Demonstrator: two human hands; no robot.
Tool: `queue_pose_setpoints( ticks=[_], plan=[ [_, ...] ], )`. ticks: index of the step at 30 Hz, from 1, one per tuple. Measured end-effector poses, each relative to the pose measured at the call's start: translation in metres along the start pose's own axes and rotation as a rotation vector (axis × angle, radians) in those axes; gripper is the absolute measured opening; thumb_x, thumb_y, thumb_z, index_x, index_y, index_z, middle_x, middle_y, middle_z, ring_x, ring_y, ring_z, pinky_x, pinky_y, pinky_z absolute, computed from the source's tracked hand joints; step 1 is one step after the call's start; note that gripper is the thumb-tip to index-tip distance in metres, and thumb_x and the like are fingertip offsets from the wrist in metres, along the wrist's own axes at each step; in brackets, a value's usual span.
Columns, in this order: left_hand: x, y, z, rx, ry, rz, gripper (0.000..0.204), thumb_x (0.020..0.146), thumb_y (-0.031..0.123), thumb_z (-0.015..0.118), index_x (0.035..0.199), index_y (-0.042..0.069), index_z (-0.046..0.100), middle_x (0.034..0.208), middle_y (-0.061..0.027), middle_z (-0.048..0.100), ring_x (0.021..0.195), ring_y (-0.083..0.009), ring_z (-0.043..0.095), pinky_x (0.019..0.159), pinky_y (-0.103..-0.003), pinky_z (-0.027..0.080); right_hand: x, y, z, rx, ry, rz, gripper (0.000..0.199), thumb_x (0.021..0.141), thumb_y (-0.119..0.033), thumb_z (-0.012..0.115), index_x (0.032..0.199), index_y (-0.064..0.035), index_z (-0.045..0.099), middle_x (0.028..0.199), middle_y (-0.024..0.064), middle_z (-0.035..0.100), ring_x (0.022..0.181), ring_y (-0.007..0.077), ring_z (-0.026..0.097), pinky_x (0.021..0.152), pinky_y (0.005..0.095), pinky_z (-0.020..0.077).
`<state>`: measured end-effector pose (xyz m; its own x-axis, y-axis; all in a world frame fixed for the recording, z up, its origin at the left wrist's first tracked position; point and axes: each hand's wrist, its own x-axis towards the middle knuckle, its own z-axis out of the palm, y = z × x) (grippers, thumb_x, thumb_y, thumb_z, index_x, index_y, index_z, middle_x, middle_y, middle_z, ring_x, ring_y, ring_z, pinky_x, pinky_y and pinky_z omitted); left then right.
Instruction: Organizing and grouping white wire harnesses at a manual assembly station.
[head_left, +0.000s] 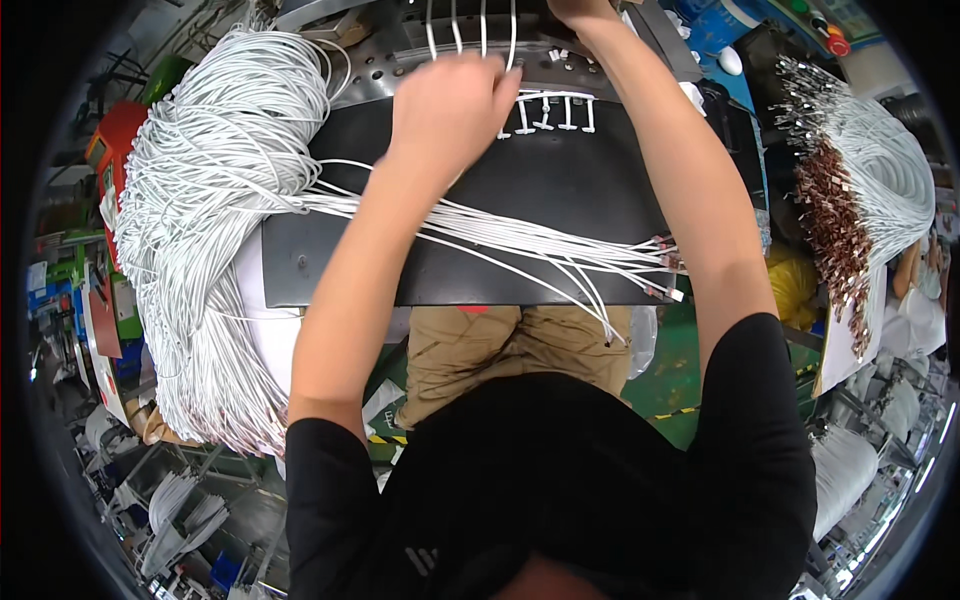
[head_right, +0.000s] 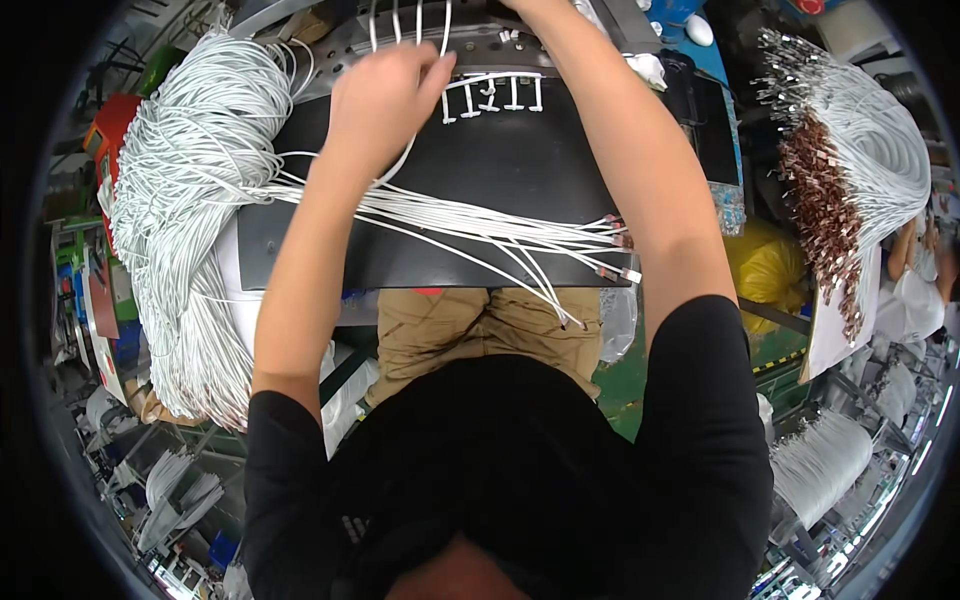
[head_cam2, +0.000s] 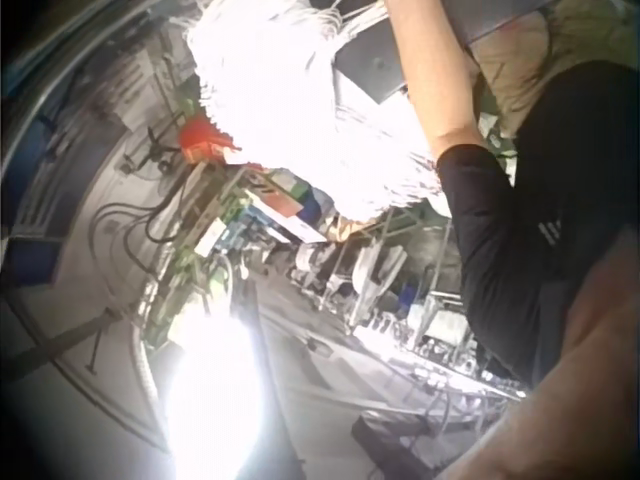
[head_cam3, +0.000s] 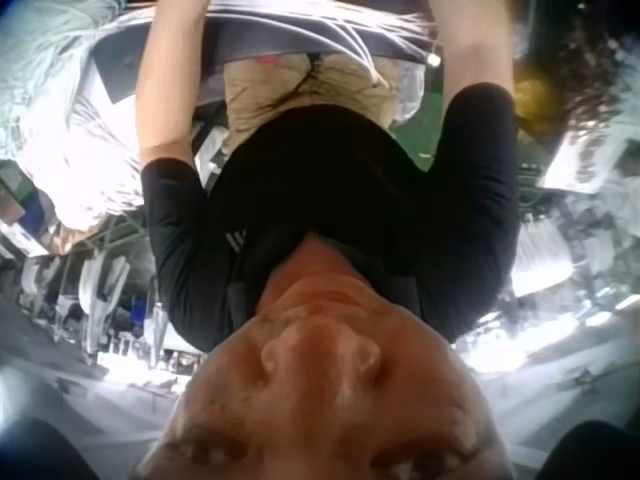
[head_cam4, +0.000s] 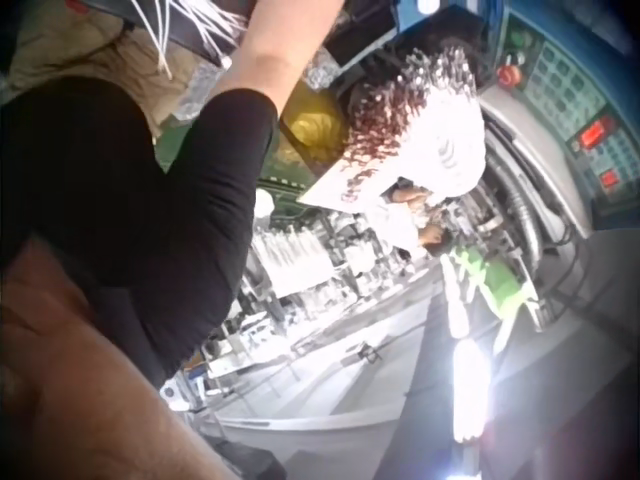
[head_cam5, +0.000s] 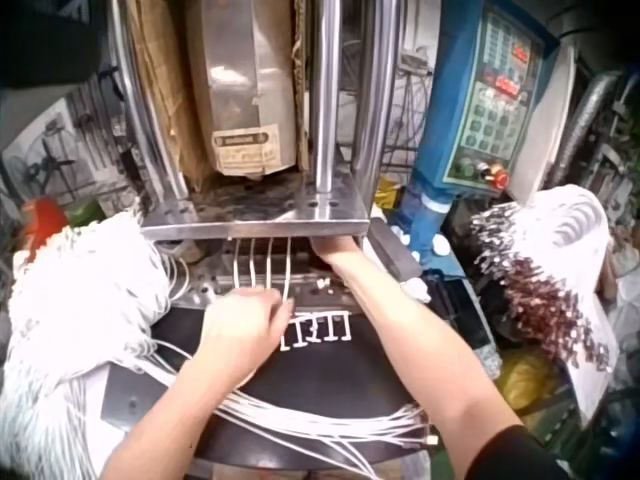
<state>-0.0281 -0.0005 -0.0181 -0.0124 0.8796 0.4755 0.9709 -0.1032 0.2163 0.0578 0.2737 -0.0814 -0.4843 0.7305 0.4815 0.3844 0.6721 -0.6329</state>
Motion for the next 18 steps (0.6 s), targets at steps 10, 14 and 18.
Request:
queue_pose_setpoints(
  ticks=[10, 14, 18],
  plan=[
    [0.071, -0.015, -0.028, -0.269, -0.563, -0.484, 0.046, 0.086, 0.02, 0.058, 0.13, 0.005, 0.062, 0.13, -0.0217, 0.063, 0.123, -0.035, 0.058, 0.108, -0.044, 0.041, -0.012, -0.016, -0.007, 0.231, -0.27, -0.252, 0.036, 0.101, -0.023, 0.052, 0.125, 0.0011, 0.061, 0.125, 0.0197, 0.065, 0.115, 0.0269, 0.06, 0.098, 0.0383, 0.0469],
    [0.046, -0.083, 0.035, 0.0, -0.131, -0.295, 0.048, 0.088, 0.02, 0.058, 0.133, 0.005, 0.059, 0.131, -0.0194, 0.062, 0.126, -0.0338, 0.055, 0.111, -0.045, 0.037, -0.079, -0.117, -0.028, -0.277, -0.082, -0.363, 0.045, 0.1, -0.033, 0.053, 0.126, 0.0021, 0.06, 0.128, 0.023, 0.062, 0.121, 0.035, 0.057, 0.104, 0.0433, 0.0427],
    [0.046, -0.083, 0.063, 0.295, 0.157, 0.035, 0.044, 0.088, 0.02, 0.057, 0.13, 0.006, 0.06, 0.129, -0.018, 0.063, 0.125, -0.0338, 0.055, 0.11, -0.048, 0.037, -0.083, -0.11, -0.024, -0.31, -0.093, -0.351, 0.049, 0.097, -0.039, 0.055, 0.125, 0.0013, 0.061, 0.129, 0.0226, 0.061, 0.123, 0.0368, 0.056, 0.107, 0.0455, 0.0402]
  ],
)
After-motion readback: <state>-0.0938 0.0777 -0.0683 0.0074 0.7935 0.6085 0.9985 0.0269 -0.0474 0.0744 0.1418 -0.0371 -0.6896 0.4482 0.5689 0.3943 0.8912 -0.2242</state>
